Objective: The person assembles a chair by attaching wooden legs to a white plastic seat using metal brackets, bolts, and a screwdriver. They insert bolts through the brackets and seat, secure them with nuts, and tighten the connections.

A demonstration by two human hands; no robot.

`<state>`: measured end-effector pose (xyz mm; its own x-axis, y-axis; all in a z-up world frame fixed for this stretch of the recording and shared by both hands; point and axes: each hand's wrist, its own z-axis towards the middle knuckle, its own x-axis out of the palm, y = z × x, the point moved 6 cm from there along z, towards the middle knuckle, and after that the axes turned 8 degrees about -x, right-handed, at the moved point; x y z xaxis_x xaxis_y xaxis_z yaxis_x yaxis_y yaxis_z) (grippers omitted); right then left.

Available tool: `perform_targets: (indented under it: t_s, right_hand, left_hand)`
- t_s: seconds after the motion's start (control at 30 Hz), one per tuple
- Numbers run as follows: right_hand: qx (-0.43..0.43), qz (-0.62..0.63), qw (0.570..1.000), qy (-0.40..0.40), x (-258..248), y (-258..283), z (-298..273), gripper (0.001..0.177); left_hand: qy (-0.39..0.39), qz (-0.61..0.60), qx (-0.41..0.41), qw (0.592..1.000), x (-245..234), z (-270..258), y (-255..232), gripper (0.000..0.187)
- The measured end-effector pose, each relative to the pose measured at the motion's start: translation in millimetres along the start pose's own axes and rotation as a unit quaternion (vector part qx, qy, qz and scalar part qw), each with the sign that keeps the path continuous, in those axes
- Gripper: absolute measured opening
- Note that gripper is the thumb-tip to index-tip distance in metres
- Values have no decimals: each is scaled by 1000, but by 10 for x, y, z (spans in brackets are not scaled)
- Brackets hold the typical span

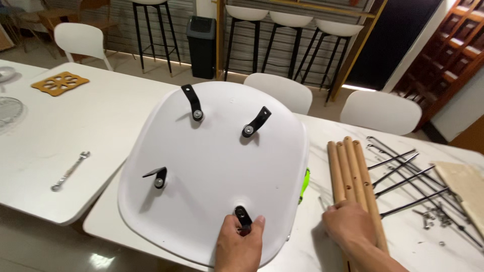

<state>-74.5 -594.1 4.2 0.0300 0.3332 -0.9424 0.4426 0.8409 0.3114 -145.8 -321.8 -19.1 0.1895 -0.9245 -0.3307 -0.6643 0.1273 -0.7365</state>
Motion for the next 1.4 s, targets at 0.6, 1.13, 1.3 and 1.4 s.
perform_targets:
  t_s: [0.6,1.13,1.3,1.4]
  right_hand:
    - [-38,135,985,98,272,576,953,45]
    - [-34,375,907,-189,-1268,-28,190,52]
    - [36,552,818,-159,-1148,-329,-813,42]
    - [108,635,749,-154,-851,-303,-1279,48]
  left_hand:
    - [181,147,95,968,-318,24,-253,28]
    - [335,63,0,940,-277,455,-502,25]
    - [356,61,-3,933,-337,474,-427,13]
    - [358,89,-10,929,-378,480,-519,16]
